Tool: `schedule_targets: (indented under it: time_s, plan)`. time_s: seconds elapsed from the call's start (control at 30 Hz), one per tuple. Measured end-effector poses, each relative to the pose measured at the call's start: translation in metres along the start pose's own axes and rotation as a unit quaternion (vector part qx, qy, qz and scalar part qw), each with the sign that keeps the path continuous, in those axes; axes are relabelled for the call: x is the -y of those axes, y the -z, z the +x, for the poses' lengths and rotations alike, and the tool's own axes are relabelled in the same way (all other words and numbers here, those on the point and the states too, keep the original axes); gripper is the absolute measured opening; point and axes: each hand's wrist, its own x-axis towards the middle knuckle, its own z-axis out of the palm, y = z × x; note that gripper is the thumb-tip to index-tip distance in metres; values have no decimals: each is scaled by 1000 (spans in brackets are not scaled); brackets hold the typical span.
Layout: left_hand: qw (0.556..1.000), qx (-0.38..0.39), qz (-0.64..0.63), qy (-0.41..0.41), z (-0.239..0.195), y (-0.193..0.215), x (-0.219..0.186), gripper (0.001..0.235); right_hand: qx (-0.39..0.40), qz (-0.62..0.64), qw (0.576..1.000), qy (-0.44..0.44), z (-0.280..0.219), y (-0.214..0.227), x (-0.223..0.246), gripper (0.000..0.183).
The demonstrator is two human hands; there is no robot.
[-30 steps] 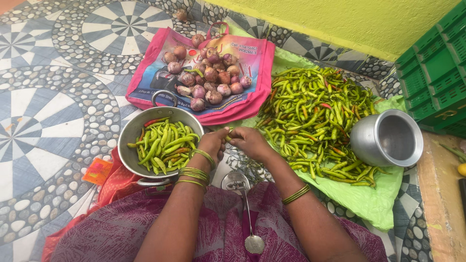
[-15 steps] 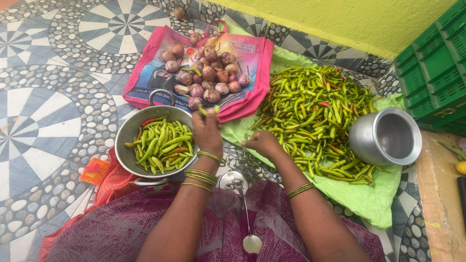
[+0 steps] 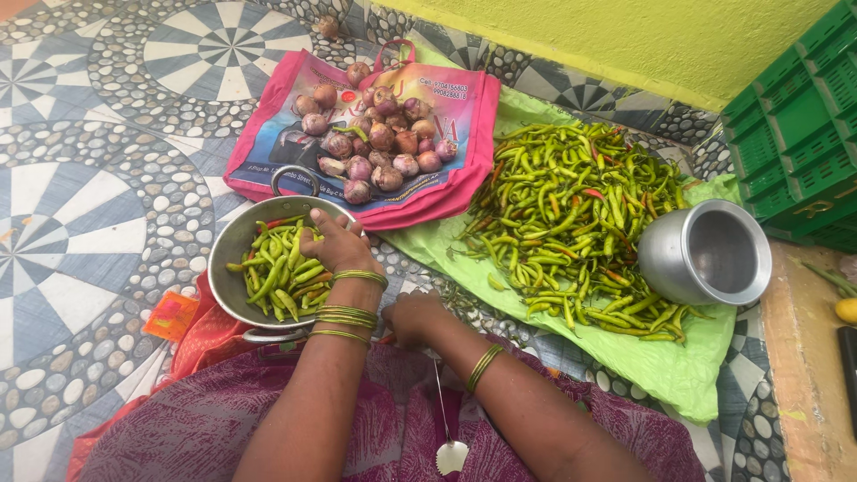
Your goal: The person sits on the floor and repeatedly picks green chilies from a large pile, removes the stems by hand, and places the trimmed chilies into a metal pot. A bag of onions and a metal cup are visible nearby.
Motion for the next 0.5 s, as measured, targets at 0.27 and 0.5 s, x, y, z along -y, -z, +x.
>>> schedule_targets:
  time_s: [0.27, 0.5]
  plan:
    - [1000, -4, 21, 6, -4, 2, -3, 63, -49, 34, 996, 63, 27, -16, -15, 48]
    - [999, 32, 24, 7, 5, 1, 11, 40, -159, 34, 986, 29, 42, -27, -27, 29]
